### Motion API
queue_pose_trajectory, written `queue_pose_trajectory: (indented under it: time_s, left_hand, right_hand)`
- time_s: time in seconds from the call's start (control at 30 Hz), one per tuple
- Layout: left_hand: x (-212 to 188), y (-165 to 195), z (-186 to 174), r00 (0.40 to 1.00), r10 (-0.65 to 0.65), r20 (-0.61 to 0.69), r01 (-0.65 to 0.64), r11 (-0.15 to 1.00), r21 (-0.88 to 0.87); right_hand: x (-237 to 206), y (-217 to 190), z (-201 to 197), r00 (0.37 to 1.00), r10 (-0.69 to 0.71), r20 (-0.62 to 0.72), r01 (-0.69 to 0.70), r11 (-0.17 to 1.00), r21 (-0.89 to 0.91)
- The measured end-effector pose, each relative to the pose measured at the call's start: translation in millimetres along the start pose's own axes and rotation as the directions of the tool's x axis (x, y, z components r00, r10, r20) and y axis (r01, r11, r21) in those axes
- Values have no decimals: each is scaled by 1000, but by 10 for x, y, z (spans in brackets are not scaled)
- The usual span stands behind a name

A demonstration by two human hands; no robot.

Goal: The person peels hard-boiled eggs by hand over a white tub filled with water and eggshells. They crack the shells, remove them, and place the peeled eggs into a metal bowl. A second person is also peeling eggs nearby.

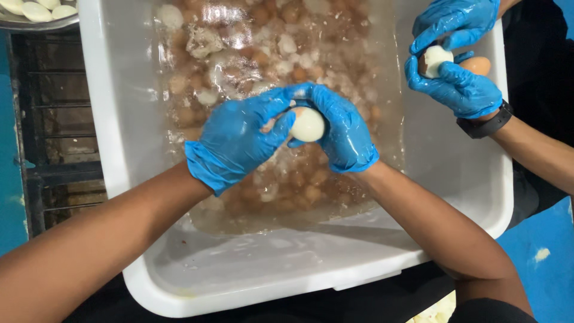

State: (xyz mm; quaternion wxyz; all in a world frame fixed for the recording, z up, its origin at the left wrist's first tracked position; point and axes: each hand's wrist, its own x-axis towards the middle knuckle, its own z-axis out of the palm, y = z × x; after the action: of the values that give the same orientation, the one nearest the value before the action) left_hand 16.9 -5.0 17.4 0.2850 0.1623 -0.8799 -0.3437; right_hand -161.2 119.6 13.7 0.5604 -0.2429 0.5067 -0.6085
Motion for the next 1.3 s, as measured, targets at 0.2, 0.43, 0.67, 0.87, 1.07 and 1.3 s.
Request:
queue_pose_trajectory:
  time_s: [0.2, 0.43, 0.67, 0.87, 1.07, 1.3]
  left_hand:
    - [71, 30, -57, 935, -263, 237, 353, 704, -617]
    - [43, -4, -66, 965, -205, 164, 262, 758, -597]
    - [7, -37, -43, 997, -60, 41, 73, 871, -487]
    - [-30, -64, 38, 969, 174, -173, -211, 952, -223]
    - [-50, -61, 26, 972, 161, -171, -190, 967, -172]
    - [29, 55, -95, 948, -308, 74, 314, 878, -361]
  right_hand:
    - [-13, -134, -54, 978, -100, 184, 156, 935, -319]
    - [-41, -228, -81, 974, -112, 199, 177, 922, -344]
    - [-93, -298, -40, 982, -115, 151, 167, 900, -403]
    - [-107, -253, -27, 974, -156, 166, 210, 898, -388]
    - [-113, -195, -7, 981, -143, 129, 181, 912, -367]
    - [-103, -216, -18, 981, -146, 126, 183, 909, -374]
